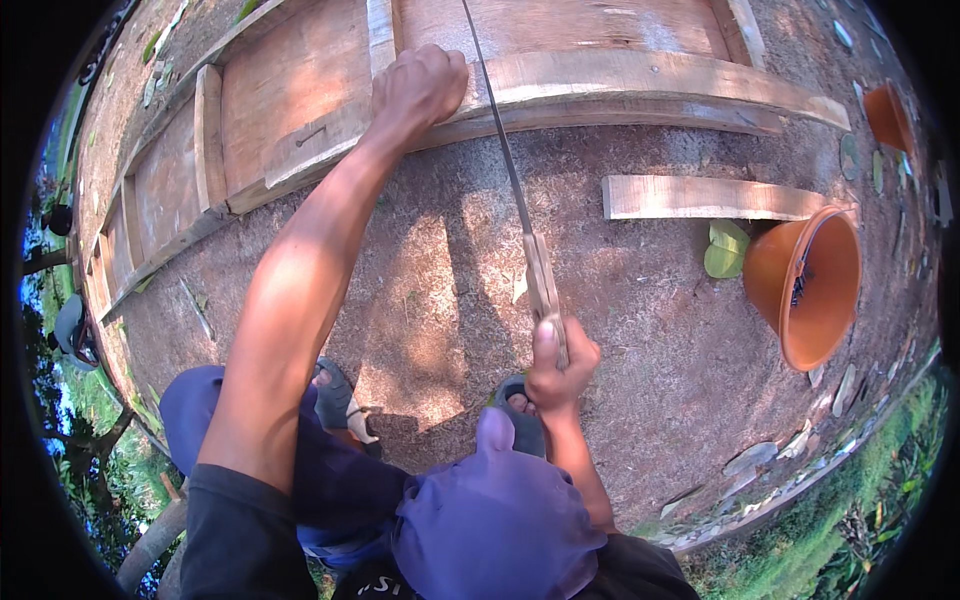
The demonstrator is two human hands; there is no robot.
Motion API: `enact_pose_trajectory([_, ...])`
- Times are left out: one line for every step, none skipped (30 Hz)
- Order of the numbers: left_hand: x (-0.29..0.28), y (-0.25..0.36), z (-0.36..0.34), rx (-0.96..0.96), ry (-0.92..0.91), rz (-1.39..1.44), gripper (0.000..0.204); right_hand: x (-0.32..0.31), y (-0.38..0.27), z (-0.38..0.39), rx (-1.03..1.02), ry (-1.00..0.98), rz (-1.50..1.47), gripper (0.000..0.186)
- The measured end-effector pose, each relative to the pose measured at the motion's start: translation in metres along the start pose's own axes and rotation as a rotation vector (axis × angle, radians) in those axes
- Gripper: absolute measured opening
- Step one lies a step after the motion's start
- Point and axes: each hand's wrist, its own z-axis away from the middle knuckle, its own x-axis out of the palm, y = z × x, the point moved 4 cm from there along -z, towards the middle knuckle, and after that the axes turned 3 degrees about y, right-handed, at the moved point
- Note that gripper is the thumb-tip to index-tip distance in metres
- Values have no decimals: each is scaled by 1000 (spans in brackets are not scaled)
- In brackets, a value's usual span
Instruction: The person uses a hand saw to cut a wooden plank placed on a wooden frame outdoors. They hold the plank with one hand and saw with the other, completing the cut and separating the piece.
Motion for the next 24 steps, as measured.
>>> enact_pose_trajectory([3,2,-2,79,90,-23,48,23,-1,-38,-72,26,-47,24])
enact_pose_trajectory([6,-2,-7,159,187,-52,45,41,-9,-67,-86,58,-120,25])
enact_pose_trajectory([3,-1,-7,234,276,-87,44,45,-11,-67,-118,77,-122,25])
enact_pose_trajectory([4,-5,-12,214,208,-51,44,47,-12,-65,-149,96,-124,25])
enact_pose_trajectory([5,-4,-11,189,123,-10,45,45,-8,-60,-165,112,-116,26])
enact_pose_trajectory([7,-13,-7,150,36,21,45,33,0,-36,-84,49,-81,25])
enact_pose_trajectory([-1,-14,-13,140,58,1,44,12,3,-8,-41,11,-46,25])
enact_pose_trajectory([-2,-9,-15,136,72,-7,44,-12,13,24,-12,18,-21,27])
enact_pose_trajectory([2,-9,-8,116,63,-22,43,-32,18,50,-57,49,-38,29])
enact_pose_trajectory([5,-1,-8,139,92,-24,43,-41,14,60,-58,55,-23,30])
enact_pose_trajectory([3,0,-6,150,120,-45,43,-44,8,67,-51,46,-25,30])
enact_pose_trajectory([0,0,-3,161,148,-67,43,-43,4,70,-45,36,-26,30])
enact_pose_trajectory([1,-4,-3,87,50,-38,42,-29,14,54,-51,49,-23,29])
enact_pose_trajectory([-2,3,-2,27,-50,1,46,-10,4,21,42,14,-21,27])
enact_pose_trajectory([-4,11,1,-35,-148,43,54,14,-3,-21,-83,60,-2,25])
enact_pose_trajectory([-4,15,1,27,-68,12,47,35,-11,-56,-63,71,-91,24])
enact_pose_trajectory([-1,9,-1,82,17,-23,43,46,-20,-74,-70,72,-122,23])
enact_pose_trajectory([-4,10,-2,143,99,-59,45,51,-27,-84,-74,80,-153,23])
enact_pose_trajectory([-6,8,-5,152,116,-65,45,47,-28,-81,-60,60,-137,23])
enact_pose_trajectory([-5,7,-3,152,118,-70,44,38,-21,-66,-31,33,-113,23])
enact_pose_trajectory([-5,-3,0,145,112,-80,44,32,-10,-43,5,0,-91,23])
enact_pose_trajectory([-7,-7,-7,141,97,-86,44,14,-2,-14,-100,17,-6,24])
enact_pose_trajectory([-6,-12,-8,129,77,-91,44,-8,7,20,-8,-17,2,27])
enact_pose_trajectory([0,-8,-7,124,47,-81,44,-31,4,49,2,22,-55,29])
